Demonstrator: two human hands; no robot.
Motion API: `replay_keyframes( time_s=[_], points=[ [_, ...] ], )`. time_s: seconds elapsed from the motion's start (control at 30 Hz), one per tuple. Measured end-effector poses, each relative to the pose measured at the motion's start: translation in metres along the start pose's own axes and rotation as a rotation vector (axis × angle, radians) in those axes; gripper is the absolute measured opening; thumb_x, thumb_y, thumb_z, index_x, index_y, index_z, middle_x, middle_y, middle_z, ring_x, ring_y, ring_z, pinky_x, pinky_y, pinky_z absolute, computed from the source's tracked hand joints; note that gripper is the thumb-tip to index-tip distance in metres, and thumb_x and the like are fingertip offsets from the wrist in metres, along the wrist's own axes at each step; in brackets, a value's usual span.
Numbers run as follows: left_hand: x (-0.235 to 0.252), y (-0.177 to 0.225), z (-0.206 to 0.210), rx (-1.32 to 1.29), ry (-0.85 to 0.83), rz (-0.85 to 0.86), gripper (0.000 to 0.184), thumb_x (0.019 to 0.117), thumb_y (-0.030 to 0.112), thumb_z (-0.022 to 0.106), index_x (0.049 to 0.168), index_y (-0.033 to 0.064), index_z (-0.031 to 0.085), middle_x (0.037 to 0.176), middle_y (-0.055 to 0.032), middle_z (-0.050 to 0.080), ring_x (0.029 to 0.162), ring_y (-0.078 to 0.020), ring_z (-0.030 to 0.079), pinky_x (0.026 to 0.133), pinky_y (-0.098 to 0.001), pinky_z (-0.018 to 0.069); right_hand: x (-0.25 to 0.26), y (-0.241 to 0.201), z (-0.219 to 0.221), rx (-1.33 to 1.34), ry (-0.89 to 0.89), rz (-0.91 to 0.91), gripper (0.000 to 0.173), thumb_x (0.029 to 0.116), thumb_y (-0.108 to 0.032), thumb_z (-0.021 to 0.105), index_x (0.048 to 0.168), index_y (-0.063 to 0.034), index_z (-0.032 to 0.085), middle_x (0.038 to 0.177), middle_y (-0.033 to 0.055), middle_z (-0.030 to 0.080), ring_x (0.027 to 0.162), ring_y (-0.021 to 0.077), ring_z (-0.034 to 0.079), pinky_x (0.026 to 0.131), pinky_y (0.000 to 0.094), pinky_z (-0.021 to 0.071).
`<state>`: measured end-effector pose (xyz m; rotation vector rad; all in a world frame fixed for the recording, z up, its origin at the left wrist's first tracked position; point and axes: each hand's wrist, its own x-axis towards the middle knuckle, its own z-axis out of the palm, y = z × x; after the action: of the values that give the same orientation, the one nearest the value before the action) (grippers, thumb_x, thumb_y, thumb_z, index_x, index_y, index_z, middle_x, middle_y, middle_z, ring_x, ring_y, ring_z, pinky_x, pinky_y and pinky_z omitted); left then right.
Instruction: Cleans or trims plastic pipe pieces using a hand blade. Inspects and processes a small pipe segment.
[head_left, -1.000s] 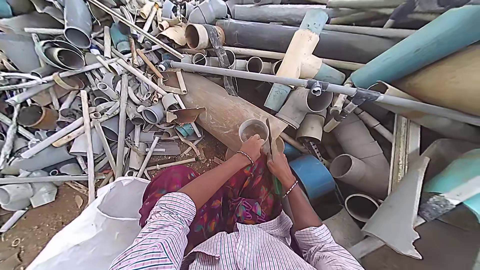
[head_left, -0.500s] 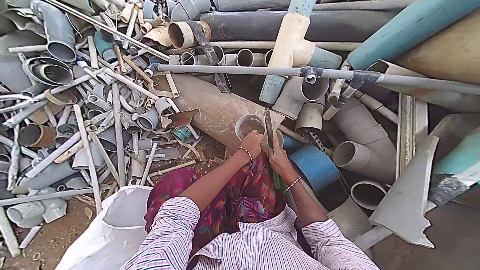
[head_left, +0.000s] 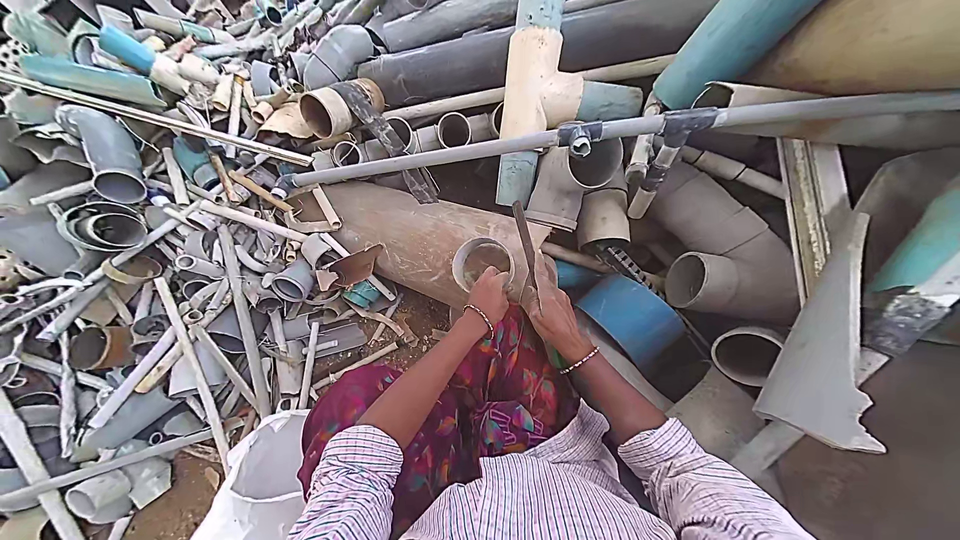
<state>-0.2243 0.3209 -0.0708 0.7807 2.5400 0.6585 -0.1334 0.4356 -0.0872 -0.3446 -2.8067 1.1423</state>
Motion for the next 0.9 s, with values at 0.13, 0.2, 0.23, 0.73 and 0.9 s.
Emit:
replay_keyframes(
  time_s=[0.13, 0.2, 0.23, 0.73, 0.9],
  points=[
    [0.001, 0.0, -0.002, 0.014, -0.001, -0.003, 0.028, 0.1028, 0.004, 0.054, 0.126, -0.0095, 0.064, 0.13, -0.0282, 0.059, 0.123, -0.0395, 0.059, 0.109, -0.0492, 0.0449, 0.009, 0.002, -0.01, -0.02, -0.146, 0.058, 0.063, 0.1065, -0.008, 0.043, 0.164, -0.0033, 0.018, 0.113, 0.0304, 0.067, 0.107, 0.0457, 0.066, 0.098, 0.0562, 0.0478],
    [-0.001, -0.001, 0.0, 0.012, -0.008, -0.014, 0.03, 0.1028, 0.004, 0.055, 0.128, -0.0091, 0.063, 0.13, -0.028, 0.059, 0.123, -0.0395, 0.058, 0.109, -0.0487, 0.0446, 0.0, -0.002, -0.008, -0.009, -0.032, 0.036, 0.064, 0.1036, -0.004, 0.045, 0.162, 0.0009, 0.02, 0.117, 0.0317, 0.066, 0.103, 0.0469, 0.067, 0.093, 0.0574, 0.0506],
    [0.0, 0.0, 0.0, 0.013, -0.005, -0.014, 0.03, 0.103, 0.004, 0.055, 0.129, -0.009, 0.063, 0.13, -0.028, 0.059, 0.123, -0.0398, 0.058, 0.109, -0.049, 0.0446, -0.001, -0.003, -0.007, -0.024, -0.009, 0.028, 0.065, 0.1031, -0.003, 0.046, 0.162, 0.001, 0.02, 0.119, 0.0318, 0.065, 0.101, 0.047, 0.068, 0.092, 0.0574, 0.0513],
    [0.003, -0.012, -0.012, 0.153, -0.038, 0.06, 0.034, 0.0963, -0.005, 0.058, 0.128, -0.002, 0.068, 0.134, -0.0229, 0.061, 0.13, -0.0365, 0.056, 0.118, -0.0471, 0.0354, 0.004, -0.006, -0.024, -0.043, -0.091, 0.081, 0.066, 0.1034, -0.003, 0.047, 0.163, -0.0024, 0.02, 0.115, 0.0315, 0.066, 0.105, 0.0482, 0.066, 0.094, 0.0597, 0.0495],
    [0.006, -0.014, -0.011, 0.219, 0.024, 0.091, 0.038, 0.1052, 0.015, 0.056, 0.14, 0.0, 0.058, 0.137, -0.0232, 0.061, 0.138, -0.0381, 0.05, 0.125, -0.0588, 0.0126, 0.005, 0.005, -0.016, -0.058, -0.209, 0.151, 0.071, 0.1064, -0.009, 0.047, 0.165, -0.0054, 0.007, 0.118, 0.031, 0.066, 0.111, 0.0463, 0.064, 0.102, 0.0557, 0.0462]
  ],
)
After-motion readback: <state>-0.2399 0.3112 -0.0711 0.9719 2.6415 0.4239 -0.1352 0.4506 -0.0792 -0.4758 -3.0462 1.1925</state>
